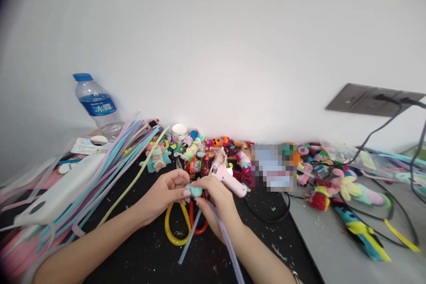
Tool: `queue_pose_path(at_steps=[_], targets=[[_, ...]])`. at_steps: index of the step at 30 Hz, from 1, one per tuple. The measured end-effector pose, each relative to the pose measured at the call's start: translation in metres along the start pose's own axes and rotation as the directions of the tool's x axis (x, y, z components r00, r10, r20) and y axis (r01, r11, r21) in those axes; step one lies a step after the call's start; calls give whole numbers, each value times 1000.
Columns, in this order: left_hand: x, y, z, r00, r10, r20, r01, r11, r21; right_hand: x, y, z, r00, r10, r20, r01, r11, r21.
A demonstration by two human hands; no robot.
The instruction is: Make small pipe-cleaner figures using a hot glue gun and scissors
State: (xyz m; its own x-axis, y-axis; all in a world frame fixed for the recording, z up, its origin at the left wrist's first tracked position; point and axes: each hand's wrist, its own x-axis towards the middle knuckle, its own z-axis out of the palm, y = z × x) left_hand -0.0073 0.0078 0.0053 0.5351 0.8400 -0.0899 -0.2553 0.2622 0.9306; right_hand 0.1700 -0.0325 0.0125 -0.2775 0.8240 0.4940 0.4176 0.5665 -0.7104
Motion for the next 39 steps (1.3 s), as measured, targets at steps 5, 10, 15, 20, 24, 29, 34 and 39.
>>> queue_pose_path(at_steps=[5, 10, 15, 20, 24, 29, 34, 39], targets=[[3, -1, 0, 998, 13, -55, -14, 1000, -22, -3, 1, 1, 987, 83, -139, -92, 994, -60], [2, -1, -1, 994, 17, -111, -19, 1000, -21, 2, -5, -4, 996, -54, -74, 40, 982, -185], [3, -2, -2, 991, 54, -126, -53, 999, 13, 3, -9, -6, 995, -87, -51, 80, 989, -126], [4, -1, -2, 989, 95, -110, -89, 995, 55, 2, -8, -6, 992, 88, -93, -88, 996, -1], [5, -3, -2, 987, 124, -98, -112, 986, 121, 4, -5, -6, 971, 222, -88, -210, 969, 130], [4, -7, -1, 986, 132, -106, -108, 973, 205, 4, -2, -4, 958, 273, -85, -254, 949, 185], [2, -4, 0, 984, 140, -110, -109, 963, 246, 3, -4, -2, 956, 272, -111, -250, 951, 184], [1, 0, 1, 984, 142, -103, -112, 960, 255, 4, -7, -5, 975, 212, -66, -205, 974, 96]])
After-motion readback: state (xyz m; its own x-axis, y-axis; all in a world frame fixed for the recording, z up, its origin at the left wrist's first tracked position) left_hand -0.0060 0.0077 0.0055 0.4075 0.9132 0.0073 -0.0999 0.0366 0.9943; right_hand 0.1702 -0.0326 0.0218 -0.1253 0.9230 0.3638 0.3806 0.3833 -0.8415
